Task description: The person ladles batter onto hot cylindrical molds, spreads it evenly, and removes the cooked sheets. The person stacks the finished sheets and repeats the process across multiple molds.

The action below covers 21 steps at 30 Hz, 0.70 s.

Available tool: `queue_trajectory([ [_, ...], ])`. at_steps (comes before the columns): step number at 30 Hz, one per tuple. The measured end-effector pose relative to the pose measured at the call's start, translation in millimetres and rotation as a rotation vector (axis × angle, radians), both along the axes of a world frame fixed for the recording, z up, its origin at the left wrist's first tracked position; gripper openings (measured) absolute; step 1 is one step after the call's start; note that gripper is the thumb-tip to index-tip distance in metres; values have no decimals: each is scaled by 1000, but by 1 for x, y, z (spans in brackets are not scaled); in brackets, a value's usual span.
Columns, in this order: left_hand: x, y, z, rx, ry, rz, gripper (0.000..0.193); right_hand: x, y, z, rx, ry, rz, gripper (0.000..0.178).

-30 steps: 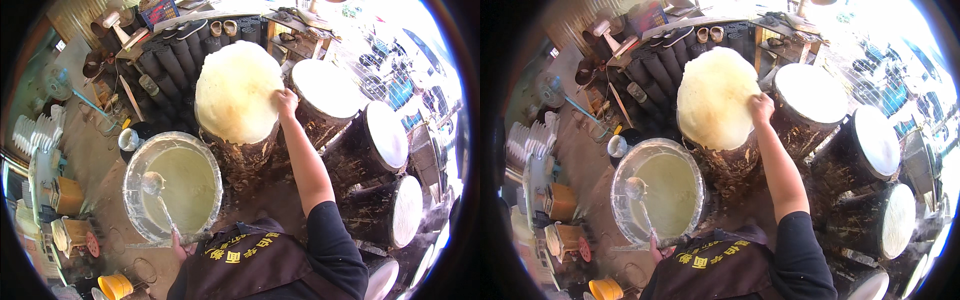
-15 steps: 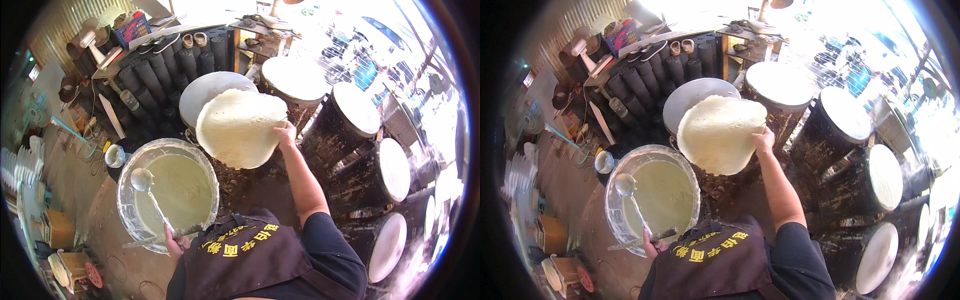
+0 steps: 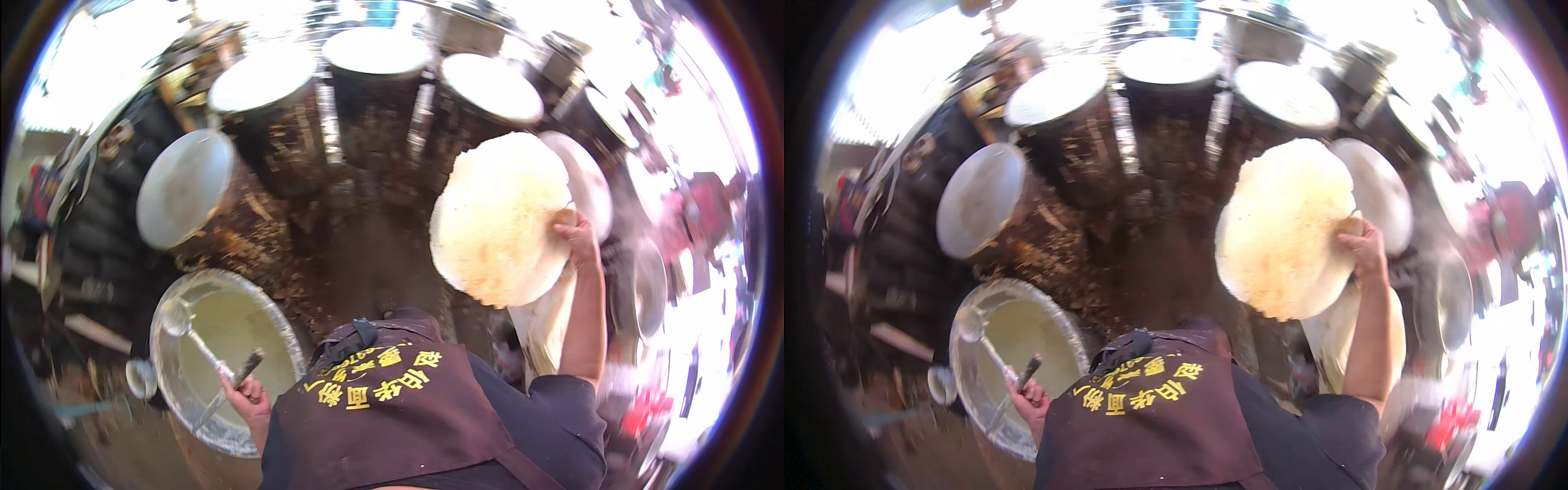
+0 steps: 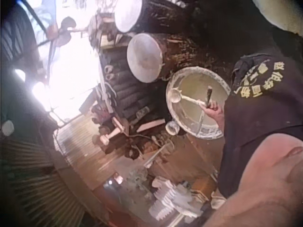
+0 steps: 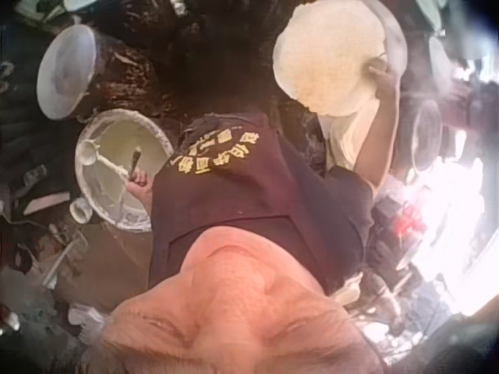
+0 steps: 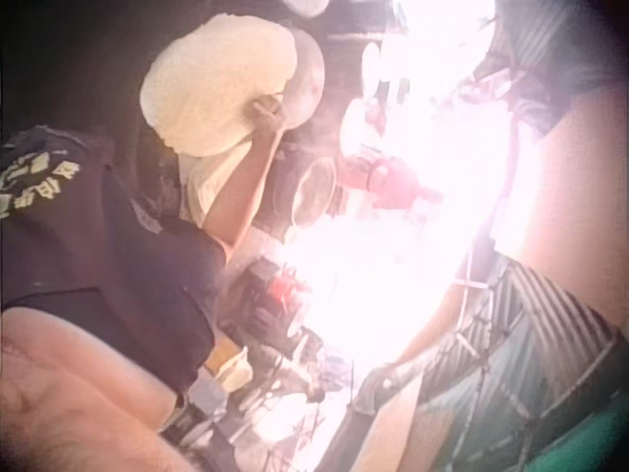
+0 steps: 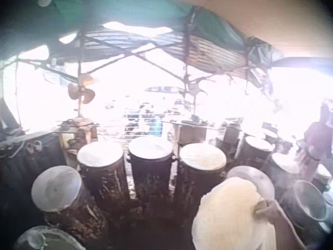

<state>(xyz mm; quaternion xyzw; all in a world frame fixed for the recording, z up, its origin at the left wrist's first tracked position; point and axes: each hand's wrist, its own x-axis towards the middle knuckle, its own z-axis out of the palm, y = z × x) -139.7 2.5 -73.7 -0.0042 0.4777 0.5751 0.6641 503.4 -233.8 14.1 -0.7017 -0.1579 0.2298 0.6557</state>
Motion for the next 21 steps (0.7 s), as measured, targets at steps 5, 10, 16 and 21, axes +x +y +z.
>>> queue_trajectory([
  [5,10,19,0,-23,44,-63,34,39,-173,110,-576,-186,-200,25],
  [10,26,25,-4,18,53,-196,27,45,-230,179,-1170,-350,-357,27],
  [16,29,41,-37,54,97,-412,36,3,-223,37,-1691,-696,-193,29],
  [21,52,37,-30,-23,174,-466,49,-51,-208,-125,-1475,-646,-394,26],
])
